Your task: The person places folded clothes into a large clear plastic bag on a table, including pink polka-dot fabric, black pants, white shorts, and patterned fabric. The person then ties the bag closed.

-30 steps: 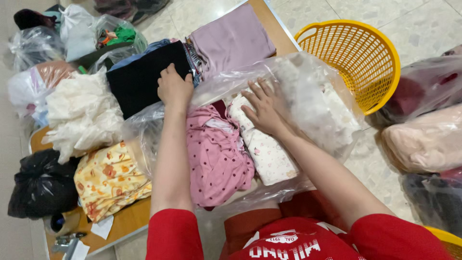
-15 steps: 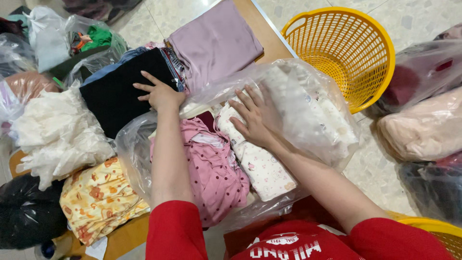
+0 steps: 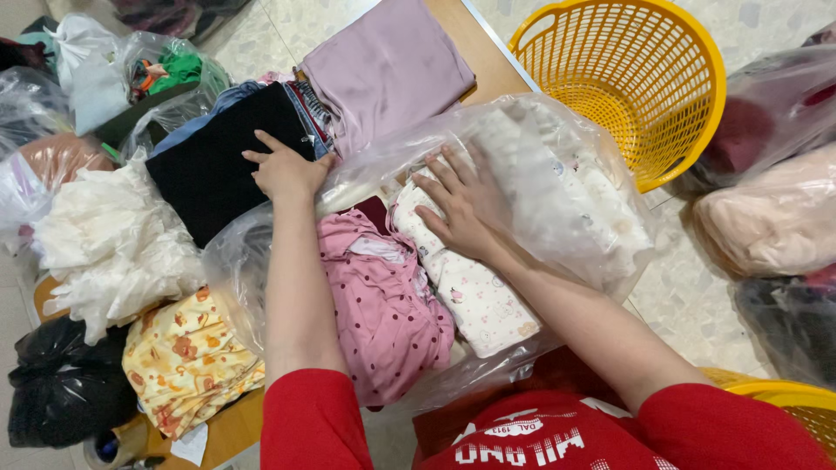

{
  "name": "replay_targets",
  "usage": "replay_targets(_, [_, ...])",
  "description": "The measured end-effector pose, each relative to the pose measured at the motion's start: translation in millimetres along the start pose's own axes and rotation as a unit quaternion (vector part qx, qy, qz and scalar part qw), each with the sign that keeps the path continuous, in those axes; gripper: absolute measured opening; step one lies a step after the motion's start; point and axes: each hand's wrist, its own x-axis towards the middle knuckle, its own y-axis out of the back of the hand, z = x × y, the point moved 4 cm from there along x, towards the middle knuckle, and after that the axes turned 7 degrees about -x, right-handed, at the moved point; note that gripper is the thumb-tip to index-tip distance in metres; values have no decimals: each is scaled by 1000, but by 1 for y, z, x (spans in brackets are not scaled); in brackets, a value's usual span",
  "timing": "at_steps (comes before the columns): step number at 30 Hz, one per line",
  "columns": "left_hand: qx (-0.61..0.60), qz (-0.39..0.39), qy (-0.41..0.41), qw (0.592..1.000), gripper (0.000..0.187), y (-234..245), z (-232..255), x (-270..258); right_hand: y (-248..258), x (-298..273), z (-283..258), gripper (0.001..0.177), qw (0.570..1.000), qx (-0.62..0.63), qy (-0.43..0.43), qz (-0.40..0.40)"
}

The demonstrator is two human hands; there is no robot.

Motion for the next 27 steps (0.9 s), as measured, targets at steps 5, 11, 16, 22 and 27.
replay_targets(5, [29,36,15,999,141,-11,13,3,-2,-1,2,53,1000,8,-5,1])
replay_targets(11, [-83,61,5,995,81,-3,-9,28,-6,-1,2,52,999,46,-6,23])
replay_targets(16, [-197,148,-39,968,44,33,-44,36,-6,-3,3,51,999,47,-2,18])
replay_targets(22, [-194,285,-90,934,54,73,-75,37,-13,-6,4,50,997,70,-2,32])
replay_targets(27, [-164,387,-150,895,48,120,-104,28,-24,-10,7,50,998,55,8,37])
